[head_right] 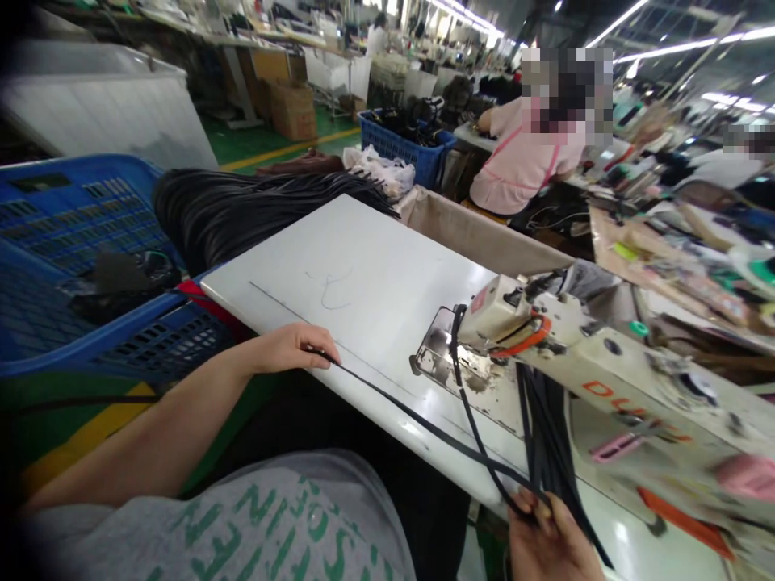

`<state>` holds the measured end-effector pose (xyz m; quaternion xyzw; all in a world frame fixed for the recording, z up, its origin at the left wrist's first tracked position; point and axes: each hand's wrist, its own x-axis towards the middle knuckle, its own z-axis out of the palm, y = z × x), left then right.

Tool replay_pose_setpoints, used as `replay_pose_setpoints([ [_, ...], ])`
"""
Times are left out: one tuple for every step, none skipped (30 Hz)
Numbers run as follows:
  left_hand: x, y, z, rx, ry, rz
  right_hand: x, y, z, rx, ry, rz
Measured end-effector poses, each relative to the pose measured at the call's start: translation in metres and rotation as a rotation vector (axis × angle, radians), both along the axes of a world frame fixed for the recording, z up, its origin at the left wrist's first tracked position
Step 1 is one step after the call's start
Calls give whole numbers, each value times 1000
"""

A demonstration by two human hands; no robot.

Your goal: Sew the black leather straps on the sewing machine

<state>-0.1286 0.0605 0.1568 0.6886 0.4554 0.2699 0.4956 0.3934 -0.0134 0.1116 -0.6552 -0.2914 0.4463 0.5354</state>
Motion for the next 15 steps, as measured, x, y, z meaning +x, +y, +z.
replay_pose_setpoints([
  [-3, -1, -1, -8, 2, -7, -1, 4, -1, 2, -3, 12],
  [-5, -2, -2, -19, 5, -12, -3, 7, -2, 1, -2, 29],
  [-8, -3, -4, -31, 5, -15, -5, 10, -3, 1, 4, 44],
  [-10, -4, -6, -44, 3, -18, -7, 14, -3, 3, 14, 53],
  [-13, -5, -8, -59, -1, -20, -11, 17, -3, 8, 26, 48],
  [-15, -6, -10, -76, -8, -24, -16, 20, -1, 15, 43, 32],
  [-18, -7, -11, -95, -15, -33, -22, 23, 2, 33, 61, 5],
  [-20, -8, -12, -115, -20, -44, -30, 25, 7, 57, 78, -22],
  [-22, -9, -11, -135, -20, -55, -38, 27, 13, 82, 93, -33],
  [-23, -12, -9, -156, -12, -71, -47, 28, 21, 139, 105, -32],
  [-25, -14, -7, -174, 2, -86, -56, 28, 28, 174, 105, 20],
  [-26, -16, -3, -194, 30, -100, -64, 28, 36, 177, 95, 48],
  [-27, -18, 1, -210, 59, -133, -71, 27, 43, 176, 83, 57],
  [-28, -20, 5, -209, 84, -184, -77, 26, 49, 176, 72, 62],
  [-28, -20, 8, -206, 96, -237, -82, 24, 53, 167, 64, 78],
])
